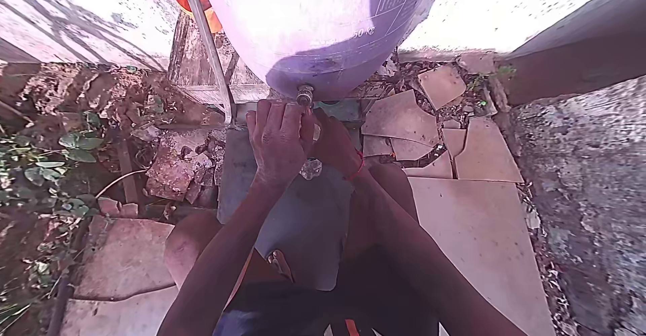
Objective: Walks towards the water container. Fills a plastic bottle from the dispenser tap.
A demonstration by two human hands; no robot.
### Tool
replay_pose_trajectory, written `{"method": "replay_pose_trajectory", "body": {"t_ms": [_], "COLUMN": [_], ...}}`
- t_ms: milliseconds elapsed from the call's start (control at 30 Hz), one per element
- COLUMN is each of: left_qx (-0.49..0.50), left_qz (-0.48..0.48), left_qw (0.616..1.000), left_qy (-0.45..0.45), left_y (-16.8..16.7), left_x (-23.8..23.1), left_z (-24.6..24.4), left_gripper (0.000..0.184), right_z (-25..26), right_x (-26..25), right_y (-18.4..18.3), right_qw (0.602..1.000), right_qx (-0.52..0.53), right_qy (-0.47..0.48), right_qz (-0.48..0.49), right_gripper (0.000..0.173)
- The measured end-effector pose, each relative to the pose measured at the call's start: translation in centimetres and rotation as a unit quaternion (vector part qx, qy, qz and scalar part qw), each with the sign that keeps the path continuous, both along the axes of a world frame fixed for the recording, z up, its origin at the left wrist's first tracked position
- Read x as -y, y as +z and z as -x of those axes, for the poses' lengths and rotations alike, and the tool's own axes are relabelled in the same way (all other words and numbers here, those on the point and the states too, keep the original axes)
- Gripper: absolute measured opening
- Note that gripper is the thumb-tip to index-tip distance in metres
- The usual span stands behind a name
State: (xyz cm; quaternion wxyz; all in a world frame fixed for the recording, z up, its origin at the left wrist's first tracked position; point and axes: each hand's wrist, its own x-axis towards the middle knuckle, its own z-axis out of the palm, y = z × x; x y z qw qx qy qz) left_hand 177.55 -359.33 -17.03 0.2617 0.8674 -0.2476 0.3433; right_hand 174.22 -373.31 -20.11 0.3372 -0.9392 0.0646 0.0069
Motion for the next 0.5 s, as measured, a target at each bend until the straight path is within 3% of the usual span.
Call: {"method": "replay_pose_trajectory", "body": {"t_ms": [500], "left_qx": [0.022], "left_qz": [0.013], "left_qw": [0.998], "left_qy": [-0.061], "left_y": [-0.5], "left_x": [-1.1], "left_z": [-0.2], "left_gripper": [0.015], "right_z": [-1.0], "right_x": [0.3], "right_y": [-0.2], "right_qw": [0.998], "right_qx": [-0.063], "right_qy": [-0.005], "right_qz": [-0.011], "right_gripper": [0.084]}}
